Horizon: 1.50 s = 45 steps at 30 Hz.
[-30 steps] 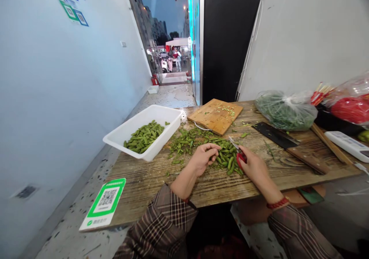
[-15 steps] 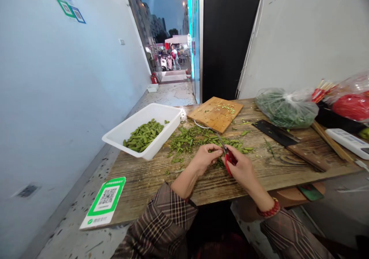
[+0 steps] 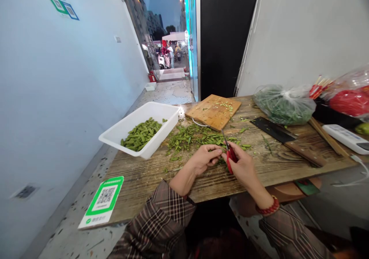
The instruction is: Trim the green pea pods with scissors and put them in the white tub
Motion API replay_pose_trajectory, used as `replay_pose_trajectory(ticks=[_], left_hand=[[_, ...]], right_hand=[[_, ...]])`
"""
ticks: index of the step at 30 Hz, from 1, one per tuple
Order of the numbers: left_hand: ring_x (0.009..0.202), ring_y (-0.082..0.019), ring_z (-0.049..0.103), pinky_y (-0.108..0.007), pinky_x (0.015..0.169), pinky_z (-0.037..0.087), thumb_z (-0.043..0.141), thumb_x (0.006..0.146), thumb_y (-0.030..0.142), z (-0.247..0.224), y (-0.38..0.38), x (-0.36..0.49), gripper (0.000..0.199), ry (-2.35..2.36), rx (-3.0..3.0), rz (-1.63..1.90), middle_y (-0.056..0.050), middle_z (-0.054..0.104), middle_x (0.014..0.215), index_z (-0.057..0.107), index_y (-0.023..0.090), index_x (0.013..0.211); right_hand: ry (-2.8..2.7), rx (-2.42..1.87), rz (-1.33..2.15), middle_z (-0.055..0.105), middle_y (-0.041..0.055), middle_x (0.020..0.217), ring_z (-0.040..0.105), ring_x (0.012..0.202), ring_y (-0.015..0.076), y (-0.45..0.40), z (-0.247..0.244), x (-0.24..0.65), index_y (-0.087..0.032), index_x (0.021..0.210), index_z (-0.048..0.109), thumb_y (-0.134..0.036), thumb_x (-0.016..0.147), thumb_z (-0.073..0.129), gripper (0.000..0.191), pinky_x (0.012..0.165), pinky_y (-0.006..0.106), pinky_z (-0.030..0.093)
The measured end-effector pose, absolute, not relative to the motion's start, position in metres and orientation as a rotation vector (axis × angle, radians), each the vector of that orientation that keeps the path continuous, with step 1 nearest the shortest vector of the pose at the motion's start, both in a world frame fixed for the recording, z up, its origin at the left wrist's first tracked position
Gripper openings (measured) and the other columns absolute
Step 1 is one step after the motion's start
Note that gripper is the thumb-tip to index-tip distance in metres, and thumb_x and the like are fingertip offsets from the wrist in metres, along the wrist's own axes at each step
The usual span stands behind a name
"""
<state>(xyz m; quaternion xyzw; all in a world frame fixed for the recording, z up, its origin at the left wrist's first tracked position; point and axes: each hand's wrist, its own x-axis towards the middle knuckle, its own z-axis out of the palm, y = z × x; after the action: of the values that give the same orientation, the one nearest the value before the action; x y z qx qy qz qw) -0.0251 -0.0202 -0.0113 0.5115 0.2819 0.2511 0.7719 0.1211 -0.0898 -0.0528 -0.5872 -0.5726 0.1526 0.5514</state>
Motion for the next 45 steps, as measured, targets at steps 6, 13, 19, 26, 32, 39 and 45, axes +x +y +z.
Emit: replay_pose_trajectory(ticks=[6, 13, 19, 26, 32, 39, 45], left_hand=[[0.043, -0.002, 0.035, -0.018, 0.042, 0.015, 0.079, 0.063, 0.040, -0.010, -0.021, -0.024, 0.038, 0.605, 1.149, 0.592, 0.002, 0.051, 0.055, 0.068, 0.011, 0.085], [0.047, -0.002, 0.037, -0.018, 0.044, 0.018, 0.077, 0.067, 0.040, -0.004, -0.021, -0.023, 0.040, 0.526, 1.175, 0.573, 0.000, 0.056, 0.064, 0.069, 0.010, 0.092], [0.045, -0.002, 0.038, -0.017, 0.043, 0.020, 0.080, 0.064, 0.034, -0.004, -0.020, -0.024, 0.035, 0.552, 1.139, 0.662, 0.004, 0.052, 0.058, 0.064, 0.012, 0.085], [0.043, -0.002, 0.044, -0.016, 0.040, 0.021, 0.079, 0.065, 0.034, 0.001, -0.019, -0.025, 0.036, 0.577, 1.138, 0.715, -0.001, 0.064, 0.074, 0.058, 0.014, 0.087], [0.044, -0.001, 0.042, -0.017, 0.043, 0.023, 0.080, 0.063, 0.033, -0.005, -0.017, -0.024, 0.036, 0.592, 1.172, 0.732, 0.003, 0.056, 0.068, 0.065, 0.013, 0.089], [0.046, -0.003, 0.040, -0.019, 0.045, 0.028, 0.076, 0.067, 0.035, -0.007, -0.020, -0.024, 0.030, 0.621, 1.342, 0.722, 0.002, 0.056, 0.062, 0.068, 0.010, 0.081], [0.045, -0.004, 0.038, -0.020, 0.046, 0.028, 0.076, 0.067, 0.035, -0.008, -0.021, -0.023, 0.028, 0.646, 1.385, 0.723, 0.003, 0.053, 0.056, 0.068, 0.010, 0.078]], right_hand=[[-1.185, -1.308, 0.600, 0.070, 0.0071, 0.092, 0.067, 0.079, 0.0189, -0.094, -0.036, 0.116, -0.018, 0.119, 0.058, -0.040, 0.078, 0.066, 0.047, 0.073, 0.034, 0.057], [-1.047, -1.188, 0.884, 0.065, 0.0016, 0.083, 0.060, 0.063, 0.0120, -0.098, -0.015, 0.115, -0.022, 0.119, 0.058, -0.040, 0.072, 0.070, 0.052, 0.052, 0.024, 0.051], [-1.004, -1.172, 0.942, 0.062, -0.0003, 0.076, 0.055, 0.058, 0.0105, -0.096, -0.020, 0.116, -0.021, 0.117, 0.060, -0.041, 0.070, 0.074, 0.053, 0.049, 0.022, 0.044], [-1.353, -1.414, 0.598, 0.063, 0.0024, 0.079, 0.055, 0.068, 0.0149, -0.104, -0.027, 0.137, -0.018, 0.114, 0.064, -0.041, 0.074, 0.070, 0.047, 0.065, 0.030, 0.047], [-1.682, -1.487, 0.326, 0.063, 0.0034, 0.080, 0.055, 0.067, 0.0163, -0.112, -0.030, 0.145, -0.018, 0.116, 0.063, -0.042, 0.076, 0.069, 0.048, 0.065, 0.031, 0.048], [-1.756, -1.483, 0.267, 0.063, 0.0051, 0.084, 0.057, 0.071, 0.0176, -0.111, -0.034, 0.143, -0.017, 0.121, 0.058, -0.040, 0.082, 0.064, 0.046, 0.068, 0.032, 0.050], [-1.785, -1.492, 0.182, 0.061, 0.0048, 0.081, 0.057, 0.071, 0.0184, -0.110, -0.041, 0.143, -0.018, 0.120, 0.059, -0.042, 0.083, 0.063, 0.045, 0.067, 0.033, 0.049]])
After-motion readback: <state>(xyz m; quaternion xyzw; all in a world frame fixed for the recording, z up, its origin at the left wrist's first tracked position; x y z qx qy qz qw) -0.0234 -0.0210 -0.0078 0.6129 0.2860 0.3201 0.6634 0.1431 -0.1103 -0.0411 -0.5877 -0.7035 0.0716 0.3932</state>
